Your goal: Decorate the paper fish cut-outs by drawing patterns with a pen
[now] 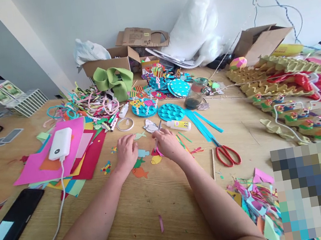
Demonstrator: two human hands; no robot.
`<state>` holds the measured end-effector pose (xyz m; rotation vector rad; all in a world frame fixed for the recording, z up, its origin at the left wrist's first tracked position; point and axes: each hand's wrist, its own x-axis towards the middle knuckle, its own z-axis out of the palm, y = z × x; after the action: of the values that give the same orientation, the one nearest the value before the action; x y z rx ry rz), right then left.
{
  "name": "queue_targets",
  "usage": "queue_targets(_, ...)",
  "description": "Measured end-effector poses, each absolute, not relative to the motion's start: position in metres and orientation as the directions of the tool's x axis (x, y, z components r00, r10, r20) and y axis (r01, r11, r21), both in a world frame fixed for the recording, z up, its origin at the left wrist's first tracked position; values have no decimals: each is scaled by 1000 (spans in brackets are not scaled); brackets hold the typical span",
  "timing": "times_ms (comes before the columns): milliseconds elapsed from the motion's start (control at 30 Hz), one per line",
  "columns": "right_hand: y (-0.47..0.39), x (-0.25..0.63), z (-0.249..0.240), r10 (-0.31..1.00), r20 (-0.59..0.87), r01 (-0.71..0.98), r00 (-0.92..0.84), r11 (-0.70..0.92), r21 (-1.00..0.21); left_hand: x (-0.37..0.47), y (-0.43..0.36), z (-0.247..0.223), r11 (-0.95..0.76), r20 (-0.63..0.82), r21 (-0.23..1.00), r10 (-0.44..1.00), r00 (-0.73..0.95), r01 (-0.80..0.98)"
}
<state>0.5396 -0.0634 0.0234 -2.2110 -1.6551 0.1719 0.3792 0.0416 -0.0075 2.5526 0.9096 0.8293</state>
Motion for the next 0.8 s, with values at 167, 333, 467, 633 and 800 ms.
queue_targets(167, -74, 550, 55, 889, 283, 831, 359, -166, -532, 379, 44, 4, -736, 465, 547, 664, 586, 400)
queue_targets(333, -92, 554, 86, 873, 268, 819, 407, -219, -530, 376, 37, 30, -719, 439, 629, 641, 630, 294)
queue_targets(467, -97, 552, 95, 897, 139, 796, 420, -290, -531, 359, 15, 47, -696, 369, 694, 562, 740, 183)
queue_targets(633, -91, 537, 86, 896, 114, 796, 430, -316, -516, 331, -20, 32, -667, 302, 741, 435, 849, 79)
queue_targets(800, -98, 517, 61, 880, 54, 845, 472, -434, -314, 326, -22, 2, -694, 423, 711, 549, 721, 112)
